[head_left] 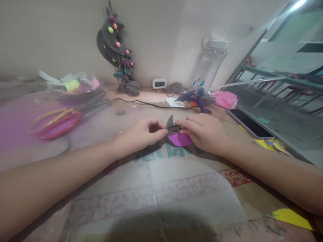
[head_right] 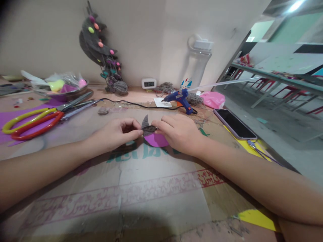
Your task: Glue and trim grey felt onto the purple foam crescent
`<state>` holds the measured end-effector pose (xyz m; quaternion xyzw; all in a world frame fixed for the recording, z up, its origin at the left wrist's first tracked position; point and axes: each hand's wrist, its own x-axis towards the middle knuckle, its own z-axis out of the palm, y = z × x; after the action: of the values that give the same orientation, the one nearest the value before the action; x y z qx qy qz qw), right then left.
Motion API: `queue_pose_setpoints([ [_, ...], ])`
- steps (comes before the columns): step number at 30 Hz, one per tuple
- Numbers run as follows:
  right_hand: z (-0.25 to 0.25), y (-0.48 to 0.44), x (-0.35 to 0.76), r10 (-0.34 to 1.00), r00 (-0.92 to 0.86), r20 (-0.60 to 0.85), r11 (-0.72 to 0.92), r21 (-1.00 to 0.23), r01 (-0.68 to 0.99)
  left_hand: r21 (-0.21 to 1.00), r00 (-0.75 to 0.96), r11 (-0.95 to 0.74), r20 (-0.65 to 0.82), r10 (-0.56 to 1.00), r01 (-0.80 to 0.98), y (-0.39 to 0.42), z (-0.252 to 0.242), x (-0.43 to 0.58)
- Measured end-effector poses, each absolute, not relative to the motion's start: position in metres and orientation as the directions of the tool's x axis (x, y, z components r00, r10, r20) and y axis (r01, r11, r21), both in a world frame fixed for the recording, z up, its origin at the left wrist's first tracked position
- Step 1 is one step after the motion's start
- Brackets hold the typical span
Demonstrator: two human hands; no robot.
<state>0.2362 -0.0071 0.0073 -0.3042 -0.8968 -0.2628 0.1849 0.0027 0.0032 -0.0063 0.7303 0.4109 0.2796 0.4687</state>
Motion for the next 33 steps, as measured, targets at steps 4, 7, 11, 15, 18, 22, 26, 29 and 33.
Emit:
queue_pose_setpoints([
  [4, 0.0067, -0.0063, 0.2366, 0.455, -0.745, 0.487, 0.681, 0.348, 0.644, 0.923, 0.514, -0.211, 0.017, 0.858, 0.322, 0.0033, -0.0070, 0.0032],
  [7, 0.0050, -0.0046, 0.2377, 0.460, -0.749, 0.476, 0.685, 0.346, 0.641, 0.924, 0.514, -0.211, 0.018, 0.858, 0.320, 0.0034, -0.0077, 0.0032],
  [11, 0.0026, -0.0033, 0.2386, 0.465, -0.749, 0.472, 0.697, 0.328, 0.638, 0.920, 0.511, -0.209, 0.012, 0.860, 0.331, 0.0040, -0.0075, 0.0031],
  [15, 0.0031, -0.0045, 0.2373, 0.483, -0.709, 0.513, 0.706, 0.251, 0.662, 0.918, 0.512, -0.187, -0.020, 0.859, 0.349, 0.0044, -0.0066, 0.0028],
  [18, 0.0054, -0.0057, 0.2365, 0.497, -0.698, 0.515, 0.696, 0.243, 0.675, 0.918, 0.500, -0.181, -0.022, 0.866, 0.354, 0.0044, -0.0062, 0.0029],
  [22, 0.0061, -0.0058, 0.2372, 0.458, -0.734, 0.501, 0.699, 0.307, 0.646, 0.920, 0.504, -0.167, -0.037, 0.863, 0.353, 0.0045, -0.0066, 0.0033],
  [26, 0.0032, -0.0051, 0.2386, 0.453, -0.731, 0.511, 0.683, 0.328, 0.653, 0.920, 0.515, -0.180, -0.027, 0.857, 0.347, 0.0047, -0.0071, 0.0035],
  [29, 0.0024, -0.0047, 0.2386, 0.444, -0.737, 0.510, 0.685, 0.336, 0.646, 0.917, 0.523, -0.191, -0.022, 0.852, 0.350, 0.0044, -0.0068, 0.0033],
  [33, 0.0046, -0.0043, 0.2369, 0.406, -0.758, 0.510, 0.699, 0.361, 0.617, 0.918, 0.526, -0.194, -0.019, 0.850, 0.346, 0.0045, -0.0071, 0.0031],
])
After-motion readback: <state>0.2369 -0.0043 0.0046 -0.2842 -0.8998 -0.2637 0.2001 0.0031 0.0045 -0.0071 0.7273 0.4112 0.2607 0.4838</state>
